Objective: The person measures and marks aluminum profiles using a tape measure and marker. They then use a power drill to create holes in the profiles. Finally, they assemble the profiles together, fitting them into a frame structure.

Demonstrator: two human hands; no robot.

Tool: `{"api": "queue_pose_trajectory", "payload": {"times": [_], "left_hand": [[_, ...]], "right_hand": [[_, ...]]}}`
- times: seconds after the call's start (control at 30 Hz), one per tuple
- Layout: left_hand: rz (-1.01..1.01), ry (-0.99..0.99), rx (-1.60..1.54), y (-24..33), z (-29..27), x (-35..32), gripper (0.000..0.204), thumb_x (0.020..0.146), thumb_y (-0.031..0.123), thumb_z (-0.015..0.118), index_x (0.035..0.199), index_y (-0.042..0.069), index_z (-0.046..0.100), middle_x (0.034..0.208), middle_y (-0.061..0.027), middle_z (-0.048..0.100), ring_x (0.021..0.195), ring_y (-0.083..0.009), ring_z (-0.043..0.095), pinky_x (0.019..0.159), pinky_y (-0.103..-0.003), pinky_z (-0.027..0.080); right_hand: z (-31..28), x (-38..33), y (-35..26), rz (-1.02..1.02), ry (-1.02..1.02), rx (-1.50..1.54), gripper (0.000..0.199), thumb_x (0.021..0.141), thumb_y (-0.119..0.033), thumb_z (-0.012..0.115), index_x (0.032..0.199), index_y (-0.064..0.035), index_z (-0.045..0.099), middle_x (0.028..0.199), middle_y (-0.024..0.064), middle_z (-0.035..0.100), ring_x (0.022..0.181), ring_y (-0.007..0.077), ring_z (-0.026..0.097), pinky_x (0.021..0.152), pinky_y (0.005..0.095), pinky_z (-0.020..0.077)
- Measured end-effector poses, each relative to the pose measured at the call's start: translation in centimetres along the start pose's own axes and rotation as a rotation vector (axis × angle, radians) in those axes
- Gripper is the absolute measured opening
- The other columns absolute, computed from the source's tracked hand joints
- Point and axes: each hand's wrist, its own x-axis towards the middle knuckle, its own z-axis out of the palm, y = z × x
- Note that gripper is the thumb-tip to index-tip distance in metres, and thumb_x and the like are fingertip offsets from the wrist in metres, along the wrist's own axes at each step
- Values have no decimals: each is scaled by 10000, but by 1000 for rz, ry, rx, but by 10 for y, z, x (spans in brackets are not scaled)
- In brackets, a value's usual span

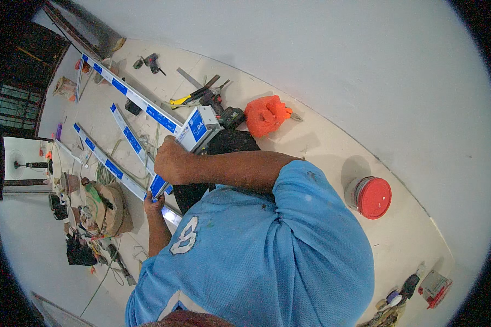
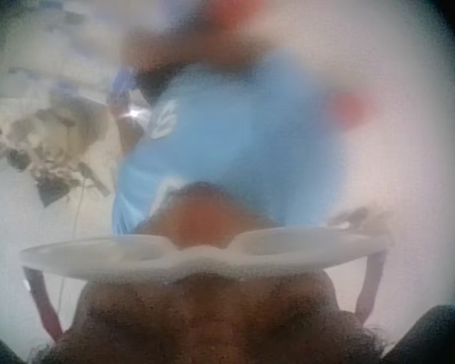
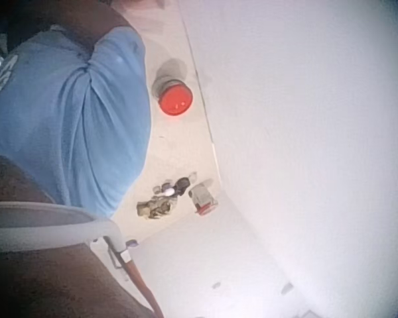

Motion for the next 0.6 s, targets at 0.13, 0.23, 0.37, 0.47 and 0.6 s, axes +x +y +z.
{"api": "queue_pose_trajectory", "payload": {"times": [0.13, 0.23, 0.37, 0.47, 0.6], "left_hand": [[84, 13, 27, -1, 0, -7, 202, 1070, 200, 562, 1206, 87, 659, 1147, -143, 732, 1018, -315, 741, 897, -518, 641], [98, -30, -22, 4, -2, -17, 211, 1044, 210, 620, 1218, 101, 670, 1194, -121, 720, 1062, -311, 724, 926, -514, 631], [355, -42, 148, -23, 11, -35, 305, 994, 260, 716, 1248, 101, 661, 1166, -101, 733, 1053, -298, 722, 931, -528, 621], [380, 41, 207, -23, 24, -30, 290, 1010, 253, 709, 1245, 94, 651, 1152, -110, 712, 1065, -306, 709, 958, -541, 612], [420, 70, 342, -26, 36, -6, 357, 1016, 294, 692, 1323, 117, 646, 1274, -75, 674, 1147, -264, 659, 921, -460, 574]], "right_hand": [[19, 3, -1, 0, 115, 20, 157, 776, -245, 723, 798, -110, 800, 789, 126, 752, 826, 309, 731, 688, 505, 450], [53, -16, 19, -17, 287, 144, 125, 761, -195, 714, 760, -75, 750, 767, 135, 703, 815, 335, 708, 708, 506, 476], [81, -42, 50, 116, 133, 149, 347, 755, -126, 748, 1079, -14, 694, 1021, 169, 681, 958, 326, 662, 833, 474, 484], [109, -39, 73, 175, 48, 167, 489, 743, -105, 768, 1207, -20, 638, 1107, 159, 657, 1065, 328, 636, 900, 476, 471], [163, -15, 107, 145, 138, 192, 596, 724, -77, 778, 1289, -40, 592, 1204, 166, 641, 1124, 347, 610, 933, 477, 454]]}}
